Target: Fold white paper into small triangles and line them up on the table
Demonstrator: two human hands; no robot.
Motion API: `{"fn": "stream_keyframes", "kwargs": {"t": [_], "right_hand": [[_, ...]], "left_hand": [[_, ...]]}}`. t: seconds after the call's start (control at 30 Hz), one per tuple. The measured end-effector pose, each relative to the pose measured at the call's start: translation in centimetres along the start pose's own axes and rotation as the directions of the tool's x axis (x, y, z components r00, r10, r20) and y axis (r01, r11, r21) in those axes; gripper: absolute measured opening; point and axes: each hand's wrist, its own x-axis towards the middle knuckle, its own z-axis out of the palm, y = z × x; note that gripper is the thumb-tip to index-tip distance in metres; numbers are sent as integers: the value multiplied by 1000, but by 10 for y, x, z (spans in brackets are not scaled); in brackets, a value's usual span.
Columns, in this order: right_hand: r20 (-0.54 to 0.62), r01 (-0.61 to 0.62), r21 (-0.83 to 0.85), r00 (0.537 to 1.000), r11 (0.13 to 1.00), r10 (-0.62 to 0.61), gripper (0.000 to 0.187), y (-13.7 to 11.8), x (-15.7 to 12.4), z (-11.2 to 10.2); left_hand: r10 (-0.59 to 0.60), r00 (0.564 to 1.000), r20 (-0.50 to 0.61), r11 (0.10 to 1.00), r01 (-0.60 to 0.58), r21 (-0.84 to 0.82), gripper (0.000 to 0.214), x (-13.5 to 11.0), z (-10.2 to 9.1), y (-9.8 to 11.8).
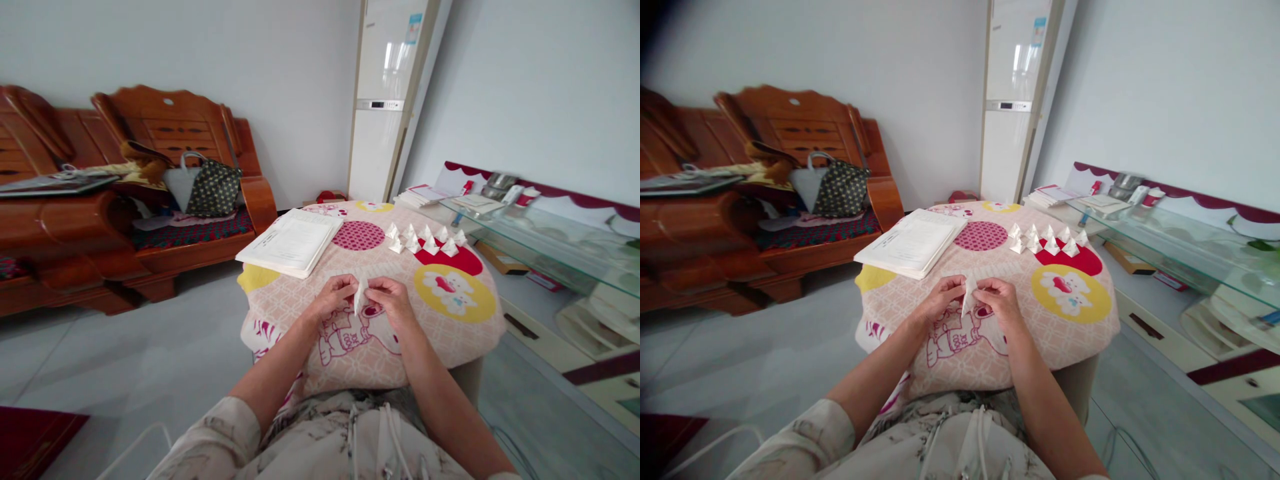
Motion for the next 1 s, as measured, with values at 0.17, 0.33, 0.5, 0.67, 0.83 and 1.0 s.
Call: {"fn": "stream_keyframes", "kwargs": {"t": [0.17, 0.33, 0.5, 0.67, 0.83, 1.0], "right_hand": [[148, 16, -14, 989, 1000, -14, 20, -14, 1, -3], [295, -46, -37, 954, 998, 55, 36, -31, 10, -1], [294, -49, -120, 952, 992, 82, 28, -23, 18, -2], [204, -61, -128, 975, 990, 86, 28, -9, 17, -11], [190, -13, -191, 980, 981, 50, 30, -8, 14, -8], [187, 12, -218, 982, 976, 29, 31, -8, 13, -2]], "left_hand": [[58, 995, -79, 998, -60, -27, 35, 1, -2, 6], [147, 981, -126, 988, -139, 68, 36, 3, -4, 12], [121, 987, -103, 986, -107, 131, 40, 1, -8, 12], [79, 991, -104, 977, -56, 207, 42, -1, -11, 9], [206, 975, -82, 905, -158, 395, 30, -3, -10, 14], [250, 966, -69, 896, -204, 395, 35, -4, -2, 16]]}}
